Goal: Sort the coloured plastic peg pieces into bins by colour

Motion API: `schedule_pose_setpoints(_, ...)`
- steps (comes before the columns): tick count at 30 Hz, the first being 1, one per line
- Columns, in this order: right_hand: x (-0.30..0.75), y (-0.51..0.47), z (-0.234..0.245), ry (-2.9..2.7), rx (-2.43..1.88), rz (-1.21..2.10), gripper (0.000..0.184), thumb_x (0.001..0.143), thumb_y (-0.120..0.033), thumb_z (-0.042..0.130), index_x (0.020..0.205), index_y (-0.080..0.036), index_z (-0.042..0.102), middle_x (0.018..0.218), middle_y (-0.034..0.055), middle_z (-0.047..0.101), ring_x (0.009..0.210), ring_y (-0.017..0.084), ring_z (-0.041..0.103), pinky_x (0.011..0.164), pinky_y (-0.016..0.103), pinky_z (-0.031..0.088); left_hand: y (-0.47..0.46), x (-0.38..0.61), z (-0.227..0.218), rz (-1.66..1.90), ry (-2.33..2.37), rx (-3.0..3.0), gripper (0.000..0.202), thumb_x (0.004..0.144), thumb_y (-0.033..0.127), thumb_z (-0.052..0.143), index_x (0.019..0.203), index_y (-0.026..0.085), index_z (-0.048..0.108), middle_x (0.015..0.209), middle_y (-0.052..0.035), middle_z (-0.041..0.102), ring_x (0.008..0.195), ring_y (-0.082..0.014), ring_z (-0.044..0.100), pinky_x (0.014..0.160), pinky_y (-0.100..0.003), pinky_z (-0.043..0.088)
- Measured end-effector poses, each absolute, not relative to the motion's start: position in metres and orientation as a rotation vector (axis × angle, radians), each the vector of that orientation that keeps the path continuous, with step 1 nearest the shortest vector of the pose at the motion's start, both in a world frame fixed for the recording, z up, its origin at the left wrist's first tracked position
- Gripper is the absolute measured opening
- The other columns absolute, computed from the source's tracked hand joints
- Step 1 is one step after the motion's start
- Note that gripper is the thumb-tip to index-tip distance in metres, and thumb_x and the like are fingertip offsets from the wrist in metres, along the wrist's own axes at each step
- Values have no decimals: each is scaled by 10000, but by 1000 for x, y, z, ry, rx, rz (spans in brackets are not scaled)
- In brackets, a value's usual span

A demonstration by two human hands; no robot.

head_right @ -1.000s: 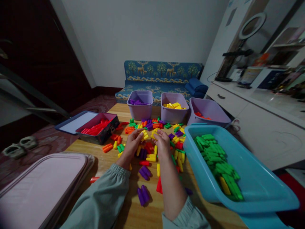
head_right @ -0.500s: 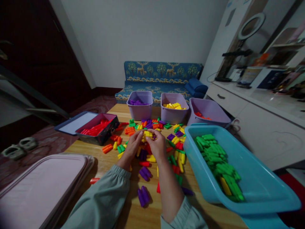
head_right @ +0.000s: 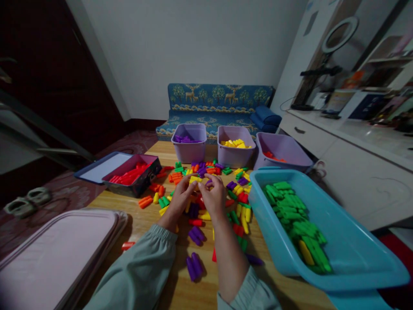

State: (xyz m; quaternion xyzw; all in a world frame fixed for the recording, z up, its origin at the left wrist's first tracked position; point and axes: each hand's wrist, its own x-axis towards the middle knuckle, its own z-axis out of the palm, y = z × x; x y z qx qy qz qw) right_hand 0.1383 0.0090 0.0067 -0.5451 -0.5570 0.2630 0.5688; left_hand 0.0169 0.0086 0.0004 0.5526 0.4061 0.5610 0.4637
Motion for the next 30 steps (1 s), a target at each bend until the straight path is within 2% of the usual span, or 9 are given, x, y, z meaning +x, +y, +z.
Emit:
schedule_pose_setpoints(4, 139, 10, 7, -1300, -1210, 864, 368, 767, -442, 632, 992, -157, 693, 938, 83, 722, 777, 190, 661, 723, 311, 539, 7, 16, 5, 1423, 1056, 1352, 445, 844, 504, 589, 1115, 153, 615, 930, -60, 657, 721, -145, 600, 593, -226, 506)
schedule_pose_setpoints(6, 144, 10, 11, -1349, -1228, 854, 310, 789, -439, 615, 930, -179, 707, 859, 65, 728, 771, 197, 669, 708, 310, 535, 6, 15, 6, 1445, 1093, 1367, 404, 848, 504, 585, 1028, 146, 639, 826, -36, 646, 697, -137, 589, 608, -218, 489)
schedule_pose_setpoints(8, 154, 8, 16, -1433, -1339, 743, 206, 778, -375, 635, 861, -207, 719, 805, 45, 726, 752, 200, 667, 694, 313, 522, 6, 14, 6, 1447, 1126, 1368, 390, 851, 513, 576, 950, 142, 647, 741, -13, 614, 653, -127, 573, 597, -214, 470)
schedule_pose_setpoints(11, 175, 6, 27, -1605, -1604, 585, 99, 669, -225, 724, 768, -226, 723, 753, 27, 719, 735, 215, 664, 689, 329, 494, 6, 12, 6, 1434, 1179, 1377, 411, 853, 535, 562, 905, 138, 651, 685, 3, 580, 609, -121, 558, 569, -213, 450)
schedule_pose_setpoints(14, 187, 2, 37, -1737, -1871, 580, 212, 544, -151, 797, 725, -243, 733, 702, 19, 707, 709, 235, 661, 665, 337, 465, 7, 13, 5, 1423, 1222, 1405, 443, 846, 555, 561, 914, 130, 671, 675, 0, 591, 600, -128, 567, 567, -221, 451)
schedule_pose_setpoints(17, 182, -4, 43, -1866, -1991, 585, 355, 479, -153, 833, 807, -264, 751, 788, 30, 730, 781, 248, 675, 659, 315, 446, 8, 14, 4, 1413, 1305, 1460, 465, 826, 548, 584, 966, 122, 706, 758, -32, 667, 662, -157, 607, 594, -241, 468)
schedule_pose_setpoints(20, 170, -10, 47, -2071, -2041, 512, 370, 552, -186, 799, 912, -256, 746, 962, 58, 742, 936, 256, 675, 688, 291, 428, 6, 15, 4, 1358, 1423, 1595, 457, 803, 532, 622, 986, 129, 736, 845, -59, 725, 756, -185, 643, 683, -264, 483)
schedule_pose_setpoints(24, 162, -13, 47, -2150, -2074, 505, 283, 657, -203, 719, 932, -267, 737, 968, 51, 743, 940, 238, 675, 666, 278, 398, 3, 16, 4, 1242, 1543, 1737, 508, 761, 588, 654, 1027, 164, 743, 902, -75, 748, 805, -215, 668, 723, -291, 485)
schedule_pose_setpoints(30, 166, -7, 46, -1930, -2077, 415, 227, 766, -191, 597, 957, -228, 716, 938, 51, 733, 890, 213, 663, 673, 280, 402, 5, 13, 4, 1272, 1540, 1702, 508, 920, 554, 427, 998, 166, 747, 971, -88, 755, 925, -228, 684, 788, -310, 487)
